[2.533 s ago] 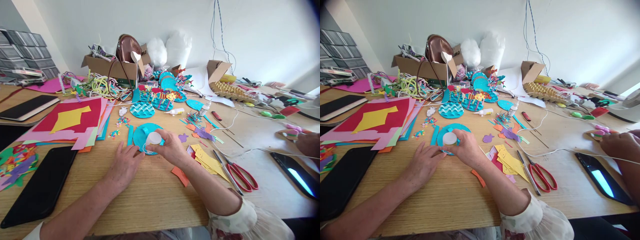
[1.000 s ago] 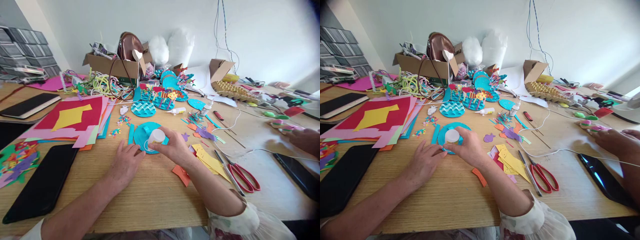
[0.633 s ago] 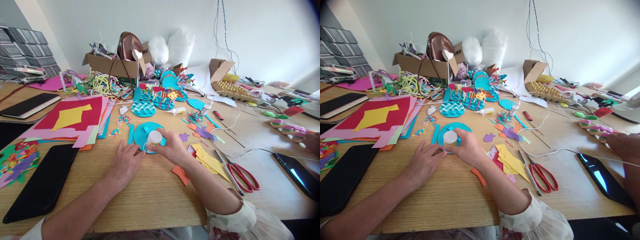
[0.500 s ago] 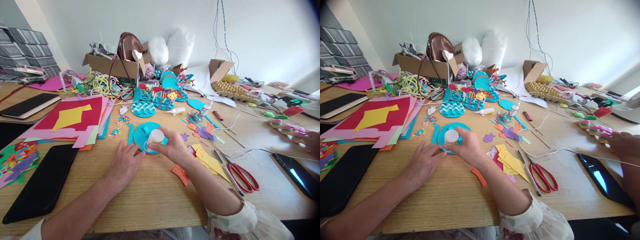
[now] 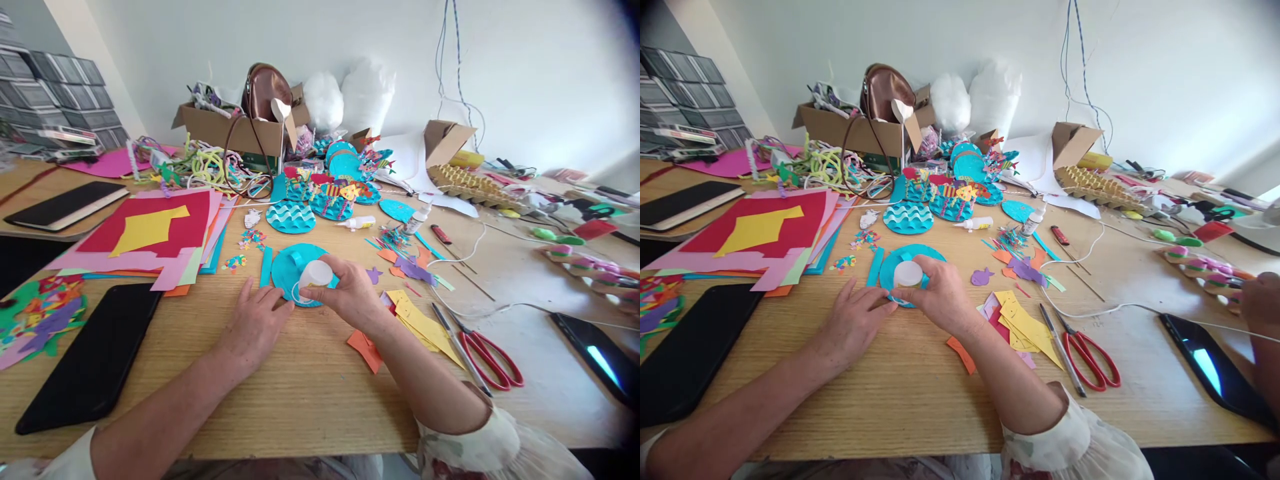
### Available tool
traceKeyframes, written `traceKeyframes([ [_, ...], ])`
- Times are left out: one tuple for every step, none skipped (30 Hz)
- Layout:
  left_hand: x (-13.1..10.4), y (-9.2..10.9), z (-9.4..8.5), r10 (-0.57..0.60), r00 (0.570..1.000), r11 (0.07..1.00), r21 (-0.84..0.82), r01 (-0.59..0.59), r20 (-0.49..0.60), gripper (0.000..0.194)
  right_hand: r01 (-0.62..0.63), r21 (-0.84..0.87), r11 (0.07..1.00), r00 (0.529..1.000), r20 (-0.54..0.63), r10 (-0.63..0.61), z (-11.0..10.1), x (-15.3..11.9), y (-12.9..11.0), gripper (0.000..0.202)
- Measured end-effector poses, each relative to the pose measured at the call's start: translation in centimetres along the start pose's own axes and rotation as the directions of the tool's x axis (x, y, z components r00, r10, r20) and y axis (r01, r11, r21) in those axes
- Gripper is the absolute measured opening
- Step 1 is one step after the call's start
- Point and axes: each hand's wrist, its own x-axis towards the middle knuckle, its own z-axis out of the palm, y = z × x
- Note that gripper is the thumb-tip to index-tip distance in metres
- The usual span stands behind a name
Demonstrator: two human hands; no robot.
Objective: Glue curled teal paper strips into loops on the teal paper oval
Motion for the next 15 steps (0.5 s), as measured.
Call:
traceKeyframes([
  [0.0,-0.02,0.05,0.001,1.0,1.0,0.002,-0.001,-0.005,0.023,0.001,0.002,1.0,1.0,-0.001,-0.001,0.0,0.0,-0.01,0.02],
  [0.0,-0.04,0.1,0.003,1.0,1.0,0.004,-0.003,-0.01,0.023,0.002,0.003,1.0,1.0,-0.001,-0.002,0.01,0.0,-0.01,0.019],
  [-0.01,-0.06,0.16,0.007,1.0,1.0,0.006,-0.007,-0.016,0.023,0.001,0.002,1.0,1.0,-0.001,-0.001,0.03,0.0,0.0,0.019],
  [-0.03,-0.08,0.22,0.011,1.0,1.0,0.007,-0.011,-0.021,0.023,0.0,-0.001,1.0,1.0,0.002,0.0,0.05,-0.01,0.02,0.02],
  [-0.04,-0.09,0.27,0.015,1.0,1.0,0.008,-0.015,-0.027,0.023,-0.004,-0.007,1.0,1.0,0.006,0.004,0.09,-0.02,0.03,0.02],
  [-0.06,-0.11,0.32,0.018,0.999,1.0,0.01,-0.017,-0.033,0.023,-0.01,-0.011,1.0,1.0,0.012,0.01,0.12,-0.03,0.04,0.02],
  [-0.07,-0.12,0.36,0.018,0.999,1.0,0.011,-0.018,-0.037,0.023,-0.014,-0.014,1.0,1.0,0.016,0.014,0.15,-0.05,0.05,0.021],
  [-0.08,-0.12,0.4,0.018,0.999,1.0,0.012,-0.017,-0.039,0.023,-0.014,-0.017,1.0,1.0,0.019,0.015,0.17,-0.06,0.04,0.021],
  [-0.09,-0.13,0.43,0.018,0.999,1.0,0.012,-0.018,-0.037,0.023,-0.012,-0.02,1.0,1.0,0.019,0.012,0.16,-0.07,0.01,0.021],
  [-0.09,-0.14,0.46,0.019,0.999,1.0,0.009,-0.018,-0.035,0.024,-0.009,-0.024,1.0,1.0,0.013,0.009,0.15,-0.08,-0.03,0.021],
  [-0.08,-0.15,0.47,0.017,0.999,1.0,0.006,-0.017,-0.033,0.024,-0.006,-0.031,1.0,1.0,0.001,0.006,0.12,-0.09,-0.07,0.021],
  [-0.08,-0.15,0.47,0.015,0.999,1.0,0.003,-0.015,-0.032,0.024,-0.004,-0.036,0.999,1.0,-0.01,0.003,0.08,-0.09,-0.12,0.021],
  [-0.08,-0.15,0.45,0.014,0.999,1.0,0.0,-0.014,-0.03,0.024,-0.001,-0.04,0.999,1.0,-0.016,0.0,0.05,-0.08,-0.16,0.021],
  [-0.07,-0.14,0.4,0.013,0.999,1.0,0.001,-0.013,-0.029,0.024,0.002,-0.042,0.999,1.0,-0.018,-0.002,0.02,-0.07,-0.2,0.02],
  [-0.07,-0.11,0.32,0.012,1.0,1.0,0.003,-0.012,-0.024,0.024,0.005,-0.044,0.999,1.0,-0.015,-0.005,-0.01,-0.06,-0.22,0.02],
])
